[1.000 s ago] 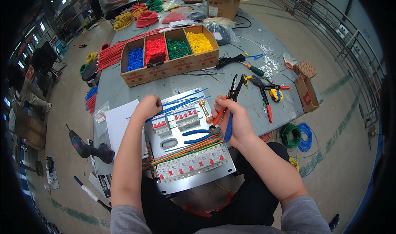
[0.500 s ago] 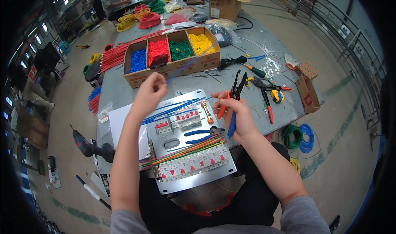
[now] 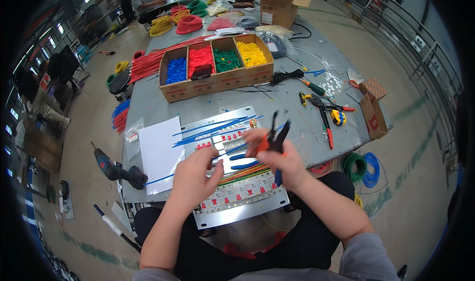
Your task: The person strips insulation from multiple colored wires using wire strippers and inserts them into terminals on a DIN rail-mounted electrical panel. The person handles red, green, yellow, and blue wires one at a time, cutting and stripping them before placing them into the panel.
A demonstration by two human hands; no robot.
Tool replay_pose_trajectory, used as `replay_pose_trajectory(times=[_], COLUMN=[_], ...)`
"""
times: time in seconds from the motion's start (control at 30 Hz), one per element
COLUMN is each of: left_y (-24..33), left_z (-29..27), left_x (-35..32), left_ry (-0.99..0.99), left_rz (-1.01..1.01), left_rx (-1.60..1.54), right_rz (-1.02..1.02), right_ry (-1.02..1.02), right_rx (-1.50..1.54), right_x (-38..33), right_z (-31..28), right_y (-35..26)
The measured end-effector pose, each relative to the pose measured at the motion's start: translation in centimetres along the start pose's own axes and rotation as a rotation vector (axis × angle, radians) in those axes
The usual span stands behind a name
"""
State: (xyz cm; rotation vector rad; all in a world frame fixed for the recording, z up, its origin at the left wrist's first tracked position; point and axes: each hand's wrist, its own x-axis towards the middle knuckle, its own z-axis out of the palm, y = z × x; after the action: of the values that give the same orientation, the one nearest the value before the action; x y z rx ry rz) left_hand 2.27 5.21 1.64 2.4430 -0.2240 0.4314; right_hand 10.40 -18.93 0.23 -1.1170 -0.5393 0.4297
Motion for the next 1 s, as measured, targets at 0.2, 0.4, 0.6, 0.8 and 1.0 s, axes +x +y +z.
replay_pose_trajectory(times=[0.2, 0.4, 0.6, 0.8, 1.0], left_y=[0.8, 0.2, 1.3, 0.8, 2.2], left_z=[-0.7, -1.2, 0.3, -0.9, -1.1], left_x=[-0.2, -0.3, 0.0, 0.1, -0.6], left_ry=[0.074, 0.085, 0.119, 0.197, 0.177], left_rz=[0.241, 0.158, 0.225, 0.188, 0.367], left_rx=[0.158, 0.090, -0.019, 0.169, 0.129], right_rz=[0.037, 0.013, -0.075, -0.392, -0.503], right_ry=[-0.165, -0.077, -0.213, 0.018, 0.007], right_rx=[-0.169, -0.169, -0.355, -0.653, -1.017], right_x=[-0.9, 0.2, -0.4, 1.1, 1.3], right_z=[3.2, 1.9, 4.2, 3.0, 0.5], right_y=[-0.2, -0.8, 1.3, -1.7, -3.0])
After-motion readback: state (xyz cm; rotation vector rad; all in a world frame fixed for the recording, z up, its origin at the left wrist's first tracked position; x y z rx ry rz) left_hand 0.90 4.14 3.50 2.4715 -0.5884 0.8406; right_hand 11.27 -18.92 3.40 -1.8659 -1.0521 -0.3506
